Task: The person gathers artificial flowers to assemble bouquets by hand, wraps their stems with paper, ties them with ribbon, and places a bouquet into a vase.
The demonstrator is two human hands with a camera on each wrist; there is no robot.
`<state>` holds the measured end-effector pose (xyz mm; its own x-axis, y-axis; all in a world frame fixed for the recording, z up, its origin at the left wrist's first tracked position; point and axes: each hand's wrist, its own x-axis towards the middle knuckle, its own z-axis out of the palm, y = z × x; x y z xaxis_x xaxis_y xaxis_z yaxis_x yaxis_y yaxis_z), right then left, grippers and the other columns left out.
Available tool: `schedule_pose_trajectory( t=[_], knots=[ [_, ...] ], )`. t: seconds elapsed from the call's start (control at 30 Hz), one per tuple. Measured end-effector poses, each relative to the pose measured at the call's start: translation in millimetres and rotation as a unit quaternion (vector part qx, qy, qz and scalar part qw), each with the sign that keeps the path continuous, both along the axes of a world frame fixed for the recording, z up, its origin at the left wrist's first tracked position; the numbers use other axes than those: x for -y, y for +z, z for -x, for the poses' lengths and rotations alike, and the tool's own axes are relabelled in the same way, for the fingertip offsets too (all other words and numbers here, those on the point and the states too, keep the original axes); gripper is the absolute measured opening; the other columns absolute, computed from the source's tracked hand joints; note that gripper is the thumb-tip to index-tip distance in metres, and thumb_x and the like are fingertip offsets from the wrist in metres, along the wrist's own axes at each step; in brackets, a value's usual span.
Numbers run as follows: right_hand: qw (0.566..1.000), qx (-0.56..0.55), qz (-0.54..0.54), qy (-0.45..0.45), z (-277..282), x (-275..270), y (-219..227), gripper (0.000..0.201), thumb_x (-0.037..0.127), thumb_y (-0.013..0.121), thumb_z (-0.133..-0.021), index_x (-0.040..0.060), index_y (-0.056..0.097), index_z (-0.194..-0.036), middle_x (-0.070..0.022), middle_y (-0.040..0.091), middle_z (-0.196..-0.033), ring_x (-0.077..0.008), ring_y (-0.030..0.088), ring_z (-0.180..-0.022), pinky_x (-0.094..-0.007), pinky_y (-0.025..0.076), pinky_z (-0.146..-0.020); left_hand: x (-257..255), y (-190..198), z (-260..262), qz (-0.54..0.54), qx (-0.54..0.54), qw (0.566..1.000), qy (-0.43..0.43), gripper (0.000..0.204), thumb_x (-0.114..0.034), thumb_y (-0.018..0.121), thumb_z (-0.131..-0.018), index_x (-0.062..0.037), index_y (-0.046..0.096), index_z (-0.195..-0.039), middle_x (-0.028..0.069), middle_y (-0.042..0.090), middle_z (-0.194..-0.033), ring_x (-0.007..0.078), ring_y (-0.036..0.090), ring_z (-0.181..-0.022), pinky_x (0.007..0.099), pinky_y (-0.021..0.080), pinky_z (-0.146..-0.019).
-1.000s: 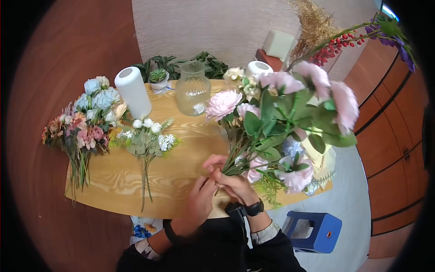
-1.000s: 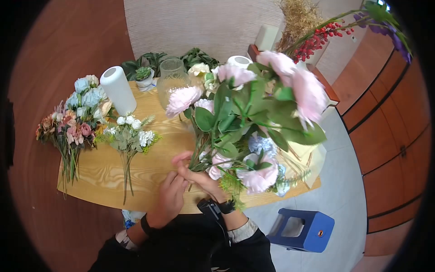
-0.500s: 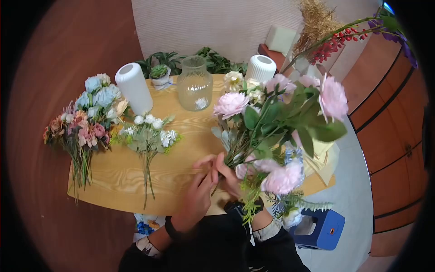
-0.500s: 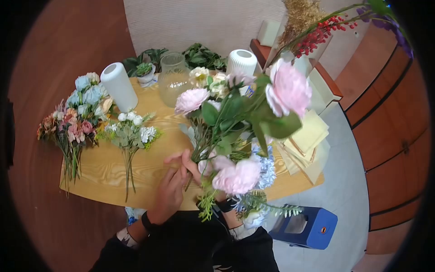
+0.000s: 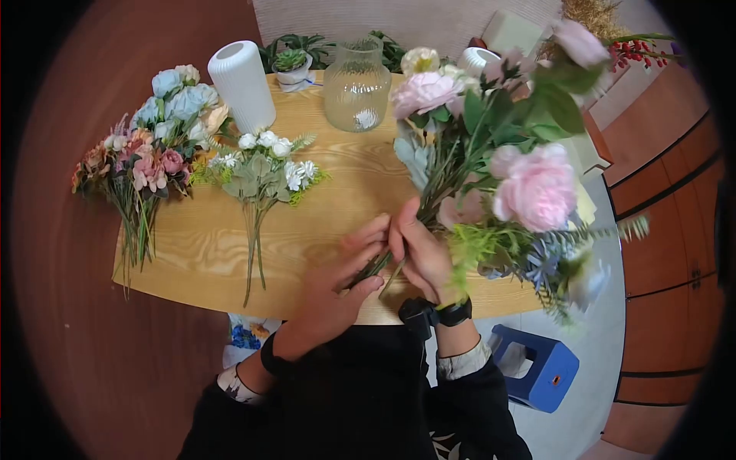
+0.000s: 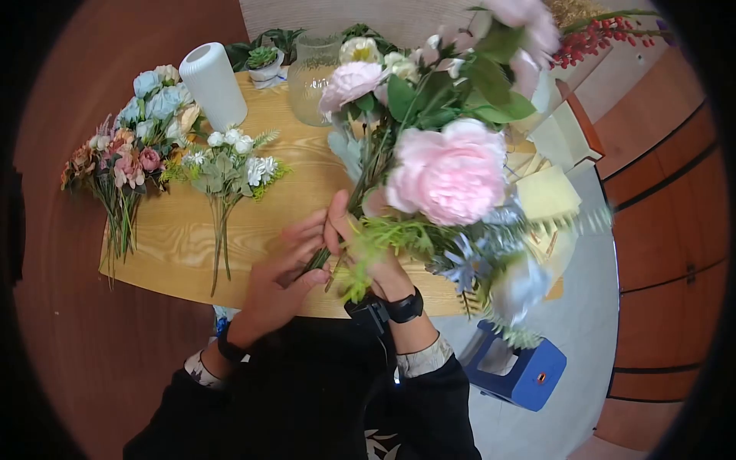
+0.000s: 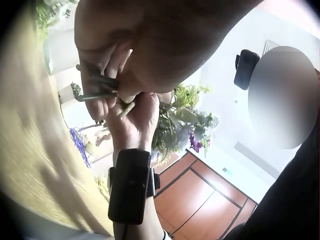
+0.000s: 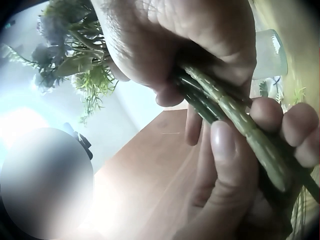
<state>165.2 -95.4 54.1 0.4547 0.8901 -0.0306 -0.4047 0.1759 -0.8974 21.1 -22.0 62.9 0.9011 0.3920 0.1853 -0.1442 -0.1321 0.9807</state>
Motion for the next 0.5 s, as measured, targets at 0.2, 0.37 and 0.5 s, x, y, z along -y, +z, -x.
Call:
schedule_pose_trajectory(
  t=[0.2,0.37,0.5],
  knots=[
    [0.992,-0.063,-0.084,-0.064,-2,4,52,0.054,0.044,0.024,-0.095,0.0112,0.031,-0.053,-0.0071,0.04,-0.047,-0.0139,0.033,-0.027,-0.024,0.032,-0.028,-26,-10,20,0.083,-0.053,0.991,0.088,0.025,-0.007,0.054,-0.087,0.0029,0.054,-0.11,0.0104,0.061,-0.101,0.0155,0.059,-0.091,0.0256,0.045,-0.083],
    [0.991,-0.098,-0.033,-0.08,-3,1,50,0.062,0.059,0.027,-0.088,0.0116,0.029,-0.049,-0.0006,0.031,-0.043,-0.0063,0.022,-0.028,-0.0194,0.018,-0.027,-16,11,12,-0.064,-0.012,0.996,0.055,0.028,-0.011,0.058,-0.085,0.001,0.056,-0.109,0.0119,0.062,-0.098,0.0168,0.06,-0.09,0.029,0.047,-0.08],
    [0.999,-0.037,-0.03,0.01,4,3,47,0.065,0.063,0.026,-0.085,0.0124,0.028,-0.045,0.0021,0.022,-0.037,-0.0066,0.02,-0.028,-0.0207,0.015,-0.029,3,32,-5,-0.12,-0.042,0.992,0.018,0.027,-0.013,0.06,-0.082,0.0012,0.055,-0.105,0.0151,0.061,-0.093,0.0225,0.06,-0.087,0.0312,0.046,-0.075]
  ],
)
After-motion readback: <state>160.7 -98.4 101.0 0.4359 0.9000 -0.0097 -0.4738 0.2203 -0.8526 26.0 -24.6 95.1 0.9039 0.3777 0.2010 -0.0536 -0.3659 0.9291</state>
